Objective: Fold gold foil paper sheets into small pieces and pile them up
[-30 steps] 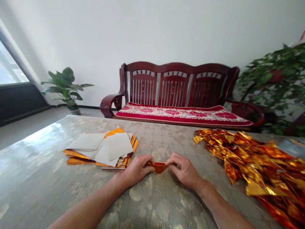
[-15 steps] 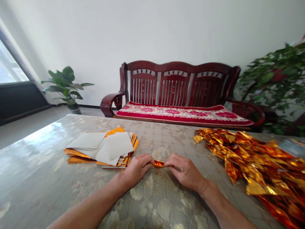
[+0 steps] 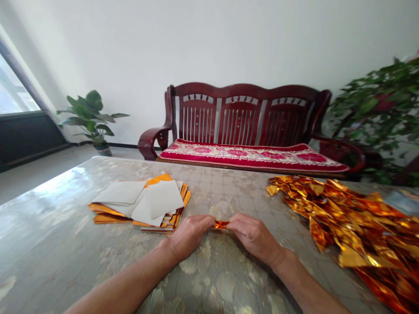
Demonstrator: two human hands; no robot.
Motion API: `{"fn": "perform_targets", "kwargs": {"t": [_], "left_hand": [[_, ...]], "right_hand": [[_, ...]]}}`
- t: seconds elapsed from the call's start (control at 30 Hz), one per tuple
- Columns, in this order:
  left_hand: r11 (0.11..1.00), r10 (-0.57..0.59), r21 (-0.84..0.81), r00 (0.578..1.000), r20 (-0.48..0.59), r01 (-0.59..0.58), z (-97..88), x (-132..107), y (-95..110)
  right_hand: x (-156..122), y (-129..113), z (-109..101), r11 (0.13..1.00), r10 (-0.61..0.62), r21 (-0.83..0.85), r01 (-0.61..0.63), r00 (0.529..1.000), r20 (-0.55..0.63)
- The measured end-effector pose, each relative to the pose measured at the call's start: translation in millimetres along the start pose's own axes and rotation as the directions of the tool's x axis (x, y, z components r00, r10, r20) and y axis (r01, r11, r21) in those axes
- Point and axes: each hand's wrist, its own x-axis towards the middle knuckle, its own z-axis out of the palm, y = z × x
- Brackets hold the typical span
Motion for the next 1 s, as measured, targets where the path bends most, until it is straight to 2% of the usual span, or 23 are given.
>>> {"fn": "perform_targets", "kwargs": {"t": [0.13, 0.27, 0.53, 0.83, 1.0], "left_hand": [[0.999, -0.003, 0.048, 0.999, 0.034, 0.001, 0.9, 0.1, -1.4], [0.998, -0.011, 0.070, 1.000, 0.021, 0.010, 0.1, 0.4, 0.7], [1.000, 0.008, 0.019, 1.000, -0.003, -0.008, 1.2, 0.2, 3.0], [1.000, -0.003, -0.004, 1.000, -0.013, 0.002, 5.1, 1.0, 0.6], [1.000, 0.011, -0.014, 1.000, -0.016, -0.012, 5.3, -0.2, -0.1]], "right_hand": [[0.0, -0.5, 1.6, 0.999, 0.028, 0.018, -0.029, 0.999, 0.024], [-0.9, -0.4, 4.9, 0.999, 0.032, 0.034, -0.032, 0.999, 0.010], [0.0, -3.0, 6.7, 0.996, 0.077, 0.036, -0.077, 0.997, 0.001], [1.0, -9.4, 9.1, 0.999, 0.030, 0.017, -0.028, 0.996, -0.082], [-0.6, -7.0, 11.3, 0.999, 0.045, 0.011, -0.045, 0.997, -0.060]]}}
